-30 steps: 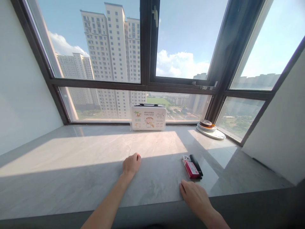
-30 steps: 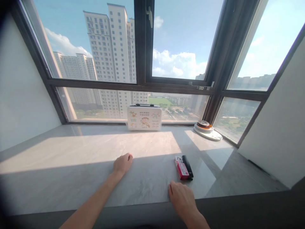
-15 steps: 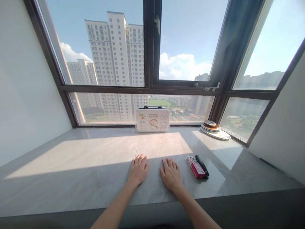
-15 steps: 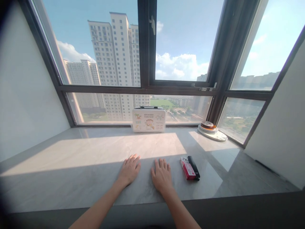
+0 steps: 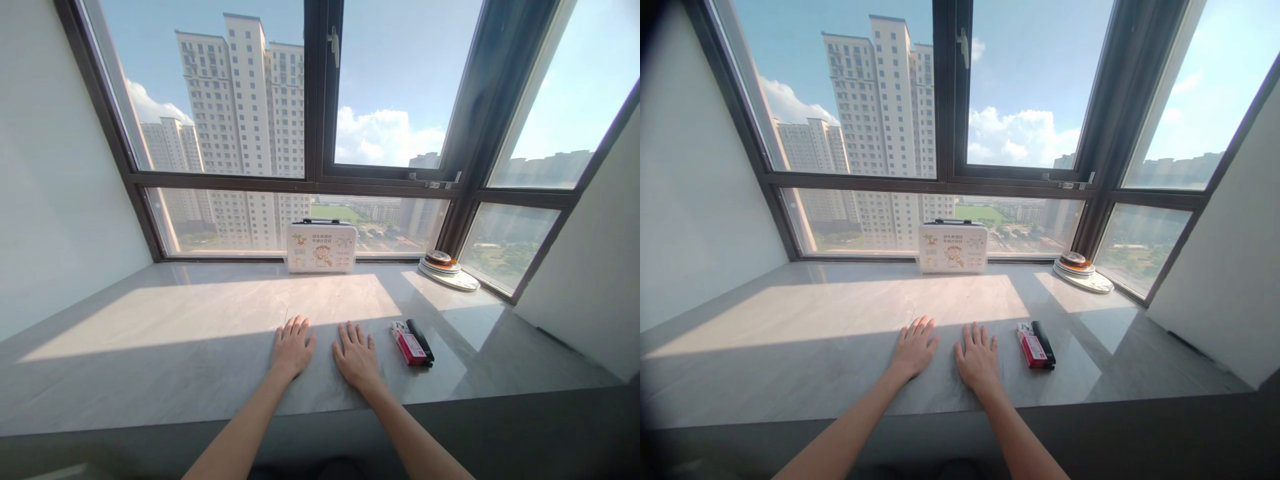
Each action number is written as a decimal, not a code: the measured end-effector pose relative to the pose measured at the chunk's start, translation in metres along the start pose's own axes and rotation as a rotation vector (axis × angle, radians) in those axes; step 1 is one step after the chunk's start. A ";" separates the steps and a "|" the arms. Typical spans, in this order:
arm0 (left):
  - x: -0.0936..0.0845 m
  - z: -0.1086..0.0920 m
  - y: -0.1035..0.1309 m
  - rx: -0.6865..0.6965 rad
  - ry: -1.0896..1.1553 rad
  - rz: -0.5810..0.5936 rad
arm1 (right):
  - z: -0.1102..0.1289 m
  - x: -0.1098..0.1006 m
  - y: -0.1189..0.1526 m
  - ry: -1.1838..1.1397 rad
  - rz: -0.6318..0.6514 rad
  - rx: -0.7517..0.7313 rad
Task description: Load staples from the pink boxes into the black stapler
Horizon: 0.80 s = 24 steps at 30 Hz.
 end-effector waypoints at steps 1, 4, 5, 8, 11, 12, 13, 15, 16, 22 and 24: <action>0.000 0.000 0.001 -0.002 -0.001 -0.003 | 0.001 0.000 0.001 0.003 -0.007 -0.001; -0.002 -0.001 0.002 -0.009 -0.002 -0.012 | 0.002 -0.001 0.003 0.007 -0.019 -0.007; -0.002 -0.002 0.003 -0.013 -0.002 -0.014 | 0.003 -0.001 0.003 0.005 -0.018 -0.010; -0.002 -0.002 0.003 -0.027 -0.001 -0.014 | 0.004 -0.001 0.005 -0.003 -0.015 -0.021; -0.001 -0.003 0.003 -0.040 0.000 -0.008 | 0.004 -0.002 0.005 -0.008 -0.019 -0.024; -0.001 -0.003 0.003 -0.042 0.000 -0.005 | 0.004 -0.002 0.005 -0.008 -0.020 -0.023; -0.001 -0.003 0.004 -0.041 0.001 -0.003 | 0.004 -0.002 0.005 -0.009 -0.021 -0.021; -0.001 -0.004 0.004 -0.038 0.002 -0.001 | 0.004 -0.003 0.006 -0.010 -0.021 -0.017; -0.001 -0.004 0.004 -0.036 0.004 0.000 | 0.004 -0.003 0.006 -0.012 -0.019 -0.015; 0.000 -0.003 0.004 -0.026 0.011 0.001 | 0.003 -0.004 0.006 -0.024 -0.001 -0.009; 0.000 -0.004 0.004 -0.022 0.011 -0.002 | 0.003 -0.003 0.007 -0.023 0.003 -0.007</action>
Point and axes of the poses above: each hand's wrist, its own y-axis away from the middle knuckle, its own x-axis out of the palm, z = x × y, the point moved 6 cm from there along -y, towards the middle knuckle, and after that the axes turned 2 degrees about x, right-handed, at the moved point
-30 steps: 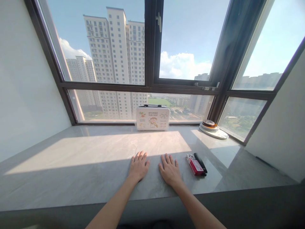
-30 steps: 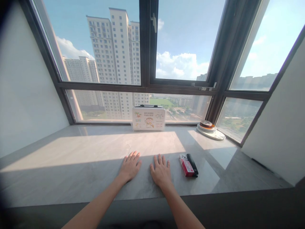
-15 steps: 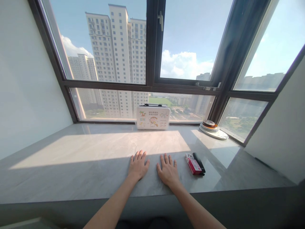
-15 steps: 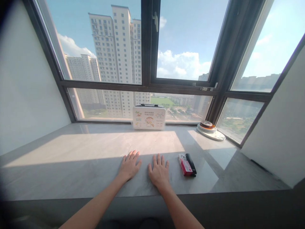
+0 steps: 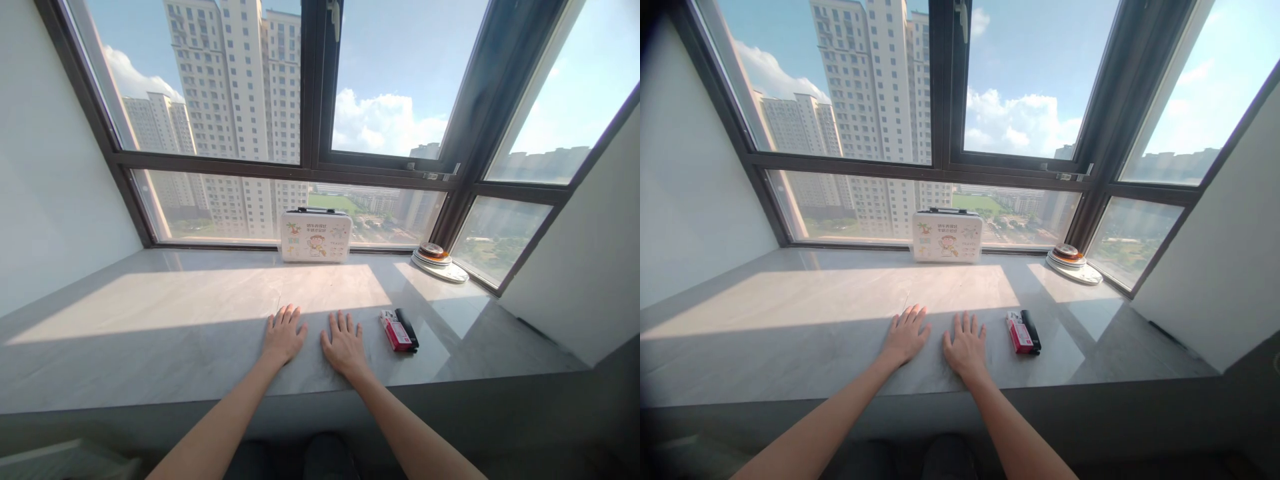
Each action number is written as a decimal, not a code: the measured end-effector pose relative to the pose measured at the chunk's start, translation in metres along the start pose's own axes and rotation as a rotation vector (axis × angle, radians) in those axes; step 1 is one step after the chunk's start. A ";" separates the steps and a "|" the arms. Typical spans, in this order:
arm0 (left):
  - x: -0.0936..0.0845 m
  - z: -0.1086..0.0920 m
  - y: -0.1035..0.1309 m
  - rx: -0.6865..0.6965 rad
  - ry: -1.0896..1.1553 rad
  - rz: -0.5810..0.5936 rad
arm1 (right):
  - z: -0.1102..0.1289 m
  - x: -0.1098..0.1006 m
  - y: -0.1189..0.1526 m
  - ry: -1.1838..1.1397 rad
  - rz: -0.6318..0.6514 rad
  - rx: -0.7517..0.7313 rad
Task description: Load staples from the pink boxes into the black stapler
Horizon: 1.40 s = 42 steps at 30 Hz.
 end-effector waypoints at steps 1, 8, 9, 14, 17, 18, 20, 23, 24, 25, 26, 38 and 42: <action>0.000 0.000 0.000 0.002 0.000 -0.002 | 0.000 0.000 0.000 0.001 0.001 0.000; 0.000 0.000 0.002 0.014 -0.007 -0.019 | -0.001 0.001 0.000 -0.008 -0.003 -0.002; 0.000 0.000 0.002 0.015 -0.008 -0.020 | -0.001 0.002 -0.001 -0.009 -0.004 -0.003; 0.000 0.000 0.002 0.011 -0.006 -0.025 | -0.001 0.002 -0.001 0.002 -0.044 -0.021; -0.001 0.000 0.003 0.005 -0.003 -0.031 | 0.000 0.002 -0.001 0.014 -0.049 -0.032; -0.001 0.000 0.003 0.004 -0.002 -0.032 | 0.000 0.002 -0.001 0.018 -0.044 -0.030; -0.001 0.000 0.004 0.002 -0.003 -0.035 | 0.000 0.003 -0.001 0.023 -0.041 -0.027; -0.001 0.000 0.005 -0.002 -0.009 -0.037 | 0.001 0.002 -0.001 0.025 -0.041 -0.036; -0.001 0.000 0.006 -0.004 -0.012 -0.037 | 0.001 0.003 -0.001 0.023 -0.036 -0.043; -0.001 0.000 0.006 -0.005 -0.014 -0.037 | 0.001 0.003 -0.001 0.021 -0.028 -0.050; -0.002 -0.001 0.007 -0.007 -0.016 -0.036 | 0.002 0.003 -0.001 0.019 -0.019 -0.058; -0.006 -0.004 0.016 -0.025 0.002 -0.028 | 0.004 0.000 0.003 0.008 -0.033 -0.090; -0.007 -0.004 0.024 -0.026 -0.004 -0.028 | 0.004 -0.001 0.004 0.017 -0.019 -0.079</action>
Point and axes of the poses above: each hand's wrist, its own y-axis away from the middle knuckle, its own x-axis out of the palm, z = x × y, the point moved 6 cm from there along -y, towards the middle knuckle, and after that the axes turned 2 degrees about x, right-handed, at the moved point
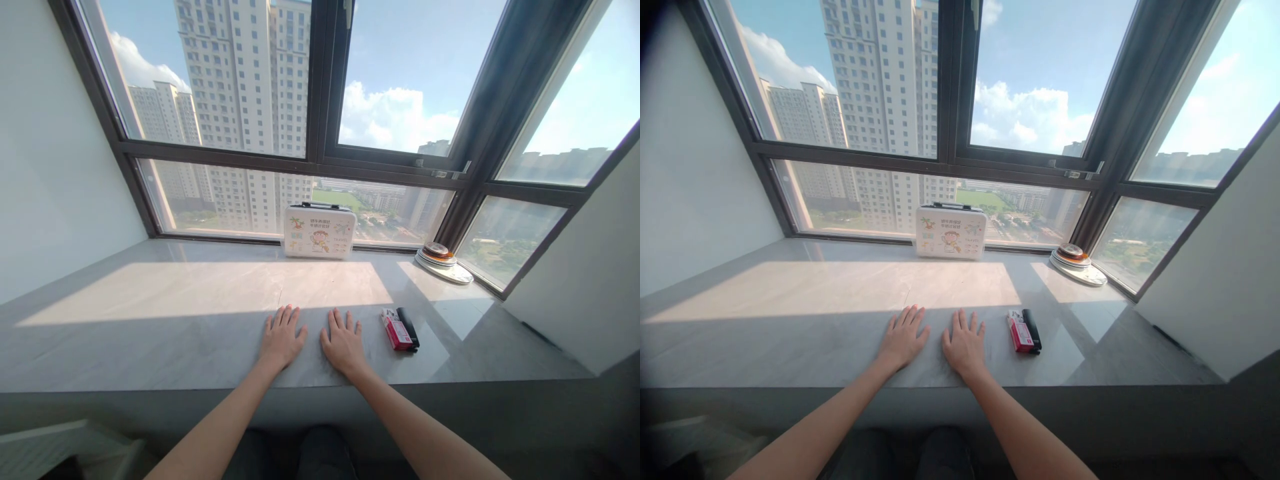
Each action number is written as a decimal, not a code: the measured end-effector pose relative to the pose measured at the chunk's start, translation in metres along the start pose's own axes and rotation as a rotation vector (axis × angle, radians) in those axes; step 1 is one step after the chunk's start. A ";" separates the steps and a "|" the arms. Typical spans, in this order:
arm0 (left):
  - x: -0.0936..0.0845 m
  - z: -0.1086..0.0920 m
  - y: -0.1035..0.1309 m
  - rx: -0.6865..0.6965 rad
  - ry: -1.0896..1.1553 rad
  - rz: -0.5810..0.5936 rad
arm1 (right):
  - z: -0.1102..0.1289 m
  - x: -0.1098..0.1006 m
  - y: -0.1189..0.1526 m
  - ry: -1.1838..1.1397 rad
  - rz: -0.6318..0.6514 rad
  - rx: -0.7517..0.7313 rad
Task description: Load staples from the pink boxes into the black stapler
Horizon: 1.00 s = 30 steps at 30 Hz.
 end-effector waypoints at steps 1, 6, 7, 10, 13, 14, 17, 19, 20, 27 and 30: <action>0.000 0.000 0.002 -0.002 -0.002 0.001 | 0.000 0.000 0.000 0.001 0.002 0.000; -0.001 -0.001 0.006 -0.016 -0.002 0.016 | 0.001 0.001 0.001 0.004 0.000 0.002; -0.001 -0.002 0.006 -0.019 -0.002 0.017 | 0.001 0.001 0.001 0.005 0.003 0.003; -0.002 -0.003 0.008 -0.022 -0.005 0.008 | 0.000 0.002 0.001 0.006 0.015 0.006; -0.005 -0.004 0.010 -0.026 -0.014 0.005 | 0.000 -0.001 0.002 0.002 0.011 0.013; -0.006 -0.004 0.010 -0.029 -0.017 0.008 | 0.001 -0.002 0.003 0.000 0.011 0.015; -0.009 -0.005 0.011 -0.029 -0.014 0.019 | 0.002 -0.004 0.005 -0.007 0.016 0.015; -0.012 -0.006 0.012 -0.027 -0.002 0.019 | 0.003 -0.006 0.006 -0.012 0.005 0.012; -0.013 -0.006 0.013 -0.027 0.005 0.020 | 0.004 -0.007 0.007 -0.015 -0.001 0.010; -0.019 -0.011 0.026 -0.041 0.012 0.019 | -0.003 -0.015 0.011 -0.123 -0.002 0.028; -0.021 -0.015 0.037 -0.037 0.006 0.018 | -0.007 -0.017 0.024 -0.308 -0.016 0.062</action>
Point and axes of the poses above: each hand's wrist, its own y-axis away from the middle knuckle, its own x-axis out of the palm, z = x × y, the point moved 6 cm from there along -y, towards the middle knuckle, and after that the axes turned 2 degrees about x, right-handed, at the moved point
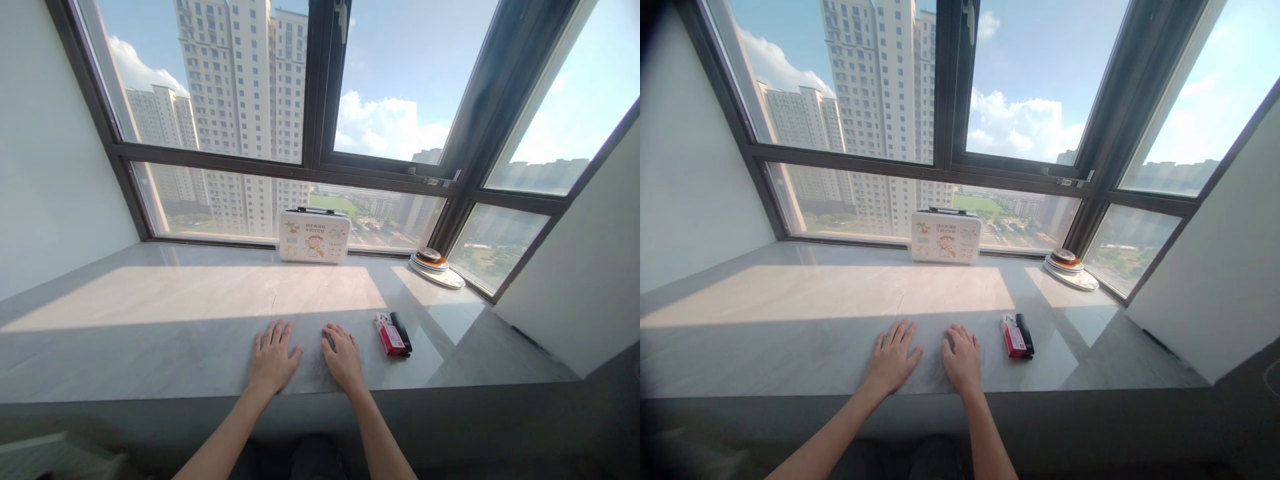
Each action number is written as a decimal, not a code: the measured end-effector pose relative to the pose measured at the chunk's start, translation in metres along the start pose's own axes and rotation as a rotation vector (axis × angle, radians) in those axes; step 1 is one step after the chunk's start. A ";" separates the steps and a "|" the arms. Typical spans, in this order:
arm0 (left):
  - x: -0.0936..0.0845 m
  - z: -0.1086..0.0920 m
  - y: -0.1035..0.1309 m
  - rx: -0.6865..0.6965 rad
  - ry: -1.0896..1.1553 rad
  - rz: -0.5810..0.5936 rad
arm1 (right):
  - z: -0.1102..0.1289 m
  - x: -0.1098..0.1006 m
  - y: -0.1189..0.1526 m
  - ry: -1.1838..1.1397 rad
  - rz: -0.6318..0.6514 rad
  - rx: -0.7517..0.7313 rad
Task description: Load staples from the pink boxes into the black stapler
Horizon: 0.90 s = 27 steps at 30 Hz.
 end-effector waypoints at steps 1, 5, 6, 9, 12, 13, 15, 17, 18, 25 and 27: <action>0.000 -0.002 0.004 0.005 -0.003 -0.003 | -0.001 -0.001 0.007 -0.081 -0.010 0.002; 0.001 -0.006 0.015 0.044 -0.021 -0.007 | -0.014 -0.015 0.036 -0.492 0.019 -0.048; 0.001 -0.007 0.016 0.056 -0.024 -0.004 | -0.023 -0.026 0.039 -0.593 0.017 -0.048; 0.002 -0.006 0.017 0.073 -0.027 0.000 | -0.070 -0.088 0.031 -0.662 -0.171 0.011; 0.001 -0.004 0.016 0.073 -0.016 -0.007 | -0.130 -0.153 0.005 -0.496 -0.337 0.186; 0.000 -0.004 0.016 0.076 -0.009 -0.009 | -0.145 -0.166 -0.005 -0.485 -0.325 0.224; -0.001 -0.005 0.016 0.080 0.007 -0.014 | -0.163 -0.175 -0.022 -0.490 -0.252 0.258; -0.002 -0.005 0.016 0.075 0.023 -0.019 | -0.167 -0.167 -0.030 -0.516 -0.151 0.259; -0.002 -0.005 0.016 0.070 0.029 -0.020 | -0.165 -0.159 -0.030 -0.526 -0.107 0.255; -0.003 0.000 0.015 0.048 0.082 -0.013 | -0.110 -0.092 -0.017 -0.522 -0.038 0.193; -0.004 0.003 0.012 0.024 0.154 -0.008 | -0.082 -0.065 -0.013 -0.514 -0.047 0.175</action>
Point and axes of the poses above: each hand's wrist, its own y-axis away from the middle knuckle, its own x-axis out of the palm, z = x × y, the point moved 6 cm from there along -y, towards the middle knuckle, and after that the axes turned 2 degrees about x, right-handed, at the moved point
